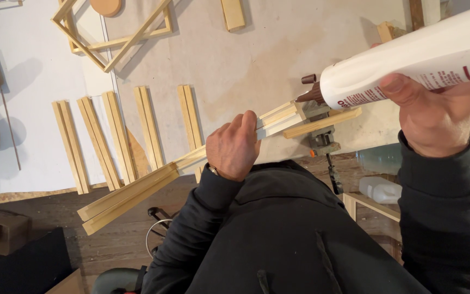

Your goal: The recorder is assembling wooden frame pieces using wood glue, corner clamps, and a hammer to secure them into a rectangular frame.

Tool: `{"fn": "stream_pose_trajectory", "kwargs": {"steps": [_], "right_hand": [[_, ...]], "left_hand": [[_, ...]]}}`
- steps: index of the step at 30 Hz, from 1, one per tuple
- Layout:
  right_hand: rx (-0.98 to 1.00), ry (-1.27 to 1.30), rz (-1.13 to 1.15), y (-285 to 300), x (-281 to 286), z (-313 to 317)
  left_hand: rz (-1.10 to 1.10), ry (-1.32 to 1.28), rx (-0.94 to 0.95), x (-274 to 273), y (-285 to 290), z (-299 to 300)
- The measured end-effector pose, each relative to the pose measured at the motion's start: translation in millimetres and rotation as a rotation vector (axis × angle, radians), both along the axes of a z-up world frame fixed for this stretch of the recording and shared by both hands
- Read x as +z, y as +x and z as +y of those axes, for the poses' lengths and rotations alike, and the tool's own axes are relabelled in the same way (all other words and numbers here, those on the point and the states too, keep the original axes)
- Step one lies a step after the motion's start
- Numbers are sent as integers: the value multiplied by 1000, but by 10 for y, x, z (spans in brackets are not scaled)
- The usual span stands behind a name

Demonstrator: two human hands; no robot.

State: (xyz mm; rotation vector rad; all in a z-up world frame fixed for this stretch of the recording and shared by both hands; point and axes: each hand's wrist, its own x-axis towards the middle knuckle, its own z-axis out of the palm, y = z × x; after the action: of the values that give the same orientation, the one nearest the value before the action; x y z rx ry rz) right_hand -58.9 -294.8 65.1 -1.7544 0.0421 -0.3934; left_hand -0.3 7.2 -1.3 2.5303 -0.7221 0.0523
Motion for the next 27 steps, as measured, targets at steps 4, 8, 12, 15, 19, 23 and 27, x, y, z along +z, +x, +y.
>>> {"fn": "stream_pose_trajectory", "kwargs": {"steps": [4, 8, 12, 15, 19, 23, 27], "right_hand": [[-4, -40, 15, 16, 75, 54], [27, -92, -30, 24, 80, 50], [7, -96, 22, 24, 93, 59], [72, -69, -63, 81, 223, 173], [40, -100, -45, 27, 137, 90], [1, -87, 34, 4, 151, 99], [59, -58, -68, 71, 309, 216]], "left_hand": [[-9, -37, -23, 32, 1, 13], [4, -10, -2, 12, -12, 20], [27, 25, -3, -33, -29, 32], [20, 5, -7, 22, -29, 26], [3, 3, 8, 7, -46, 32], [21, 8, 11, 22, -44, 35], [16, -12, 5, 61, -44, 16]]}}
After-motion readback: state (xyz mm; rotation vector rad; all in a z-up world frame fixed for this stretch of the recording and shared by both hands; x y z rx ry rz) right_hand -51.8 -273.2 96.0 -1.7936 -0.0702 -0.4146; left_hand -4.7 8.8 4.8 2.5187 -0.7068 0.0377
